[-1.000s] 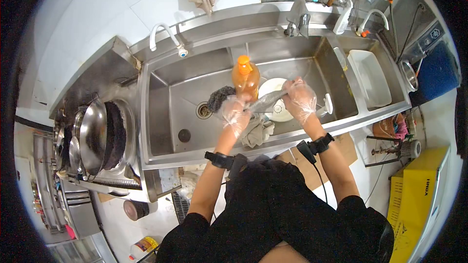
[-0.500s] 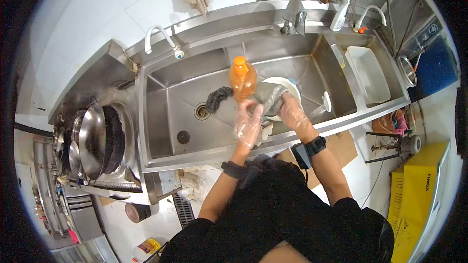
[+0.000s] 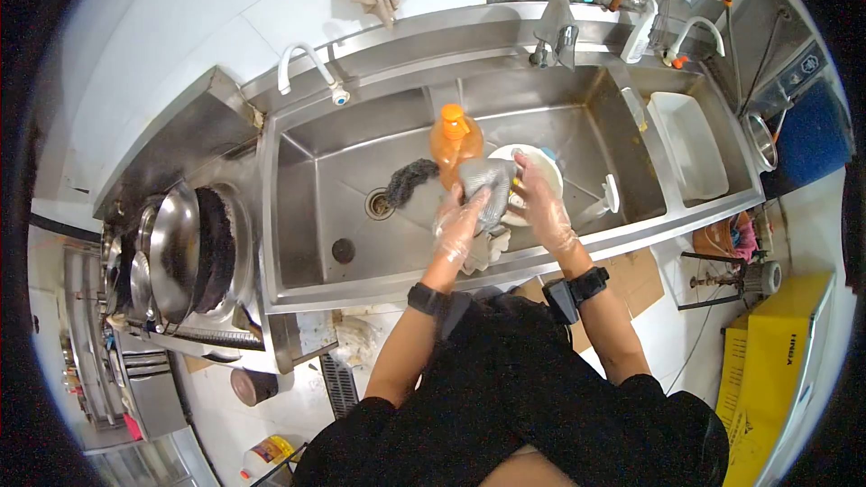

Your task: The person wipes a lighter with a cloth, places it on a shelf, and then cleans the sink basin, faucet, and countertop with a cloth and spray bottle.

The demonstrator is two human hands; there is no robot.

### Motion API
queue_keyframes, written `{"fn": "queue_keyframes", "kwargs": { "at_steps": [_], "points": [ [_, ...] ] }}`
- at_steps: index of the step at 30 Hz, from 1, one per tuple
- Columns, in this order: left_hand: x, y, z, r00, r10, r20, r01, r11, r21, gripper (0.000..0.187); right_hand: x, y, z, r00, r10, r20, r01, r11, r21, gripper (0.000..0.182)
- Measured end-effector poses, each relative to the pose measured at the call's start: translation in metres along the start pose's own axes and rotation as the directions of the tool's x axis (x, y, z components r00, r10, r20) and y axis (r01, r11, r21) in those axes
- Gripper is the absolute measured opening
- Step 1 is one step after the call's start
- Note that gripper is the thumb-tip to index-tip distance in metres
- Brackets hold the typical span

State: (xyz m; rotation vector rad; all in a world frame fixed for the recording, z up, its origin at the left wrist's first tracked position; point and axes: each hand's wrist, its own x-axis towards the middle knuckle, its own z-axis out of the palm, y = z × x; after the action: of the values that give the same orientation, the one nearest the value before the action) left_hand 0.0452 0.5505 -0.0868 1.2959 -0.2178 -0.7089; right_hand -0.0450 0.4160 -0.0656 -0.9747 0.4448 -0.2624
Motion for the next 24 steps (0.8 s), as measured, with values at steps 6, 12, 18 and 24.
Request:
{"fn": "queue_keyframes", "kwargs": {
  "at_steps": [6, 12, 18, 24],
  "points": [
    [-0.001, 0.043, 0.02, 0.982, 0.056, 0.181, -0.152, 0.806, 0.572, 0.038, 0.007, 0.015, 0.0, 0.984, 0.131, 0.122, -0.168, 0.913, 0.373, 0.043],
    [0.041, 0.099, -0.005, 0.808, 0.578, 0.111, -0.334, 0.295, 0.895, 0.034, 0.033, 0.014, 0.009, 0.996, 0.078, -0.052, -0.067, 0.978, 0.199, 0.035],
    [0.12, 0.121, -0.017, 0.87, 0.328, 0.368, -0.453, 0.241, 0.858, 0.055, 0.057, 0.0, 0.04, 0.996, -0.015, -0.092, 0.008, 0.997, -0.072, 0.032],
    [0.137, 0.105, -0.019, 0.94, 0.115, 0.322, -0.335, 0.505, 0.796, 0.058, 0.066, 0.0, 0.04, 0.998, 0.067, -0.02, -0.066, 0.996, 0.059, 0.036]
  ]
}}
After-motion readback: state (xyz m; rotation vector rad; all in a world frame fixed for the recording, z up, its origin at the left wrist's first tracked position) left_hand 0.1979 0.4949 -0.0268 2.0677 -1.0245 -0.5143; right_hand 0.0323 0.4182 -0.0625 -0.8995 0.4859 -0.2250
